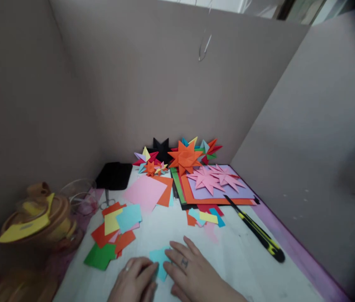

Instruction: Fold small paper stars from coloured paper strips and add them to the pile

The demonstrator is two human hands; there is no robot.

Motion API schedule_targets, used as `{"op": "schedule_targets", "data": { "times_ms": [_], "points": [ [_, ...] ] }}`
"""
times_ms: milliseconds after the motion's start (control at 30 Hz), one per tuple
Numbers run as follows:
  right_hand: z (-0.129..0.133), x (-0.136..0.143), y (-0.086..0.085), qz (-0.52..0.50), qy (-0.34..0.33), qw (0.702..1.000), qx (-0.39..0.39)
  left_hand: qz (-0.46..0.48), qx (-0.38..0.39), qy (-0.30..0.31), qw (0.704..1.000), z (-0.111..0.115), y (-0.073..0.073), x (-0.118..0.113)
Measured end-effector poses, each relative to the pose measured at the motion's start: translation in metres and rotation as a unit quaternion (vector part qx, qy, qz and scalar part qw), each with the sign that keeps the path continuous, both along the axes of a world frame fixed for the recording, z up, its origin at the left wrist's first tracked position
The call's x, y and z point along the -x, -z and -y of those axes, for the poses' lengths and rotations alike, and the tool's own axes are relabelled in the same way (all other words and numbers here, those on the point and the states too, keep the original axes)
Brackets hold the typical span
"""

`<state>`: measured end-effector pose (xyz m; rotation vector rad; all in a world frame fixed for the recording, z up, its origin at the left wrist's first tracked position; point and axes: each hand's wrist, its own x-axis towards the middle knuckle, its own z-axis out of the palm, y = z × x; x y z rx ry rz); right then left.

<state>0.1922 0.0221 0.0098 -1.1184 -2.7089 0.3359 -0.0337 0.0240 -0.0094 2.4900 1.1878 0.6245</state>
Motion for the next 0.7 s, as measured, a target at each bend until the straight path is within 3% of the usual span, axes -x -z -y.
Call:
{"op": "schedule_targets", "data": {
  "times_ms": [167,300,500,633,700],
  "points": [
    [0.013,0.008,-0.029,-0.013,0.016,0.996,0.087,-0.008,0.026,-0.030,0.999,0.009,-0.014,-0.010],
    [0.012,0.004,-0.022,-0.011,-0.038,0.995,0.087,-0.005,0.055,-0.039,0.998,0.009,-0.017,-0.011],
    [-0.006,0.006,-0.004,0.027,-0.108,0.994,0.000,-0.007,0.088,-0.064,0.994,0.005,-0.033,-0.018],
    [-0.024,0.021,-0.006,0.054,-0.201,0.976,-0.059,-0.022,0.062,-0.063,0.996,0.007,-0.034,-0.022],
    [-0.035,0.031,-0.012,0.064,-0.245,0.965,-0.068,-0.035,0.030,-0.092,0.995,0.010,-0.030,-0.021]
  ]
}}
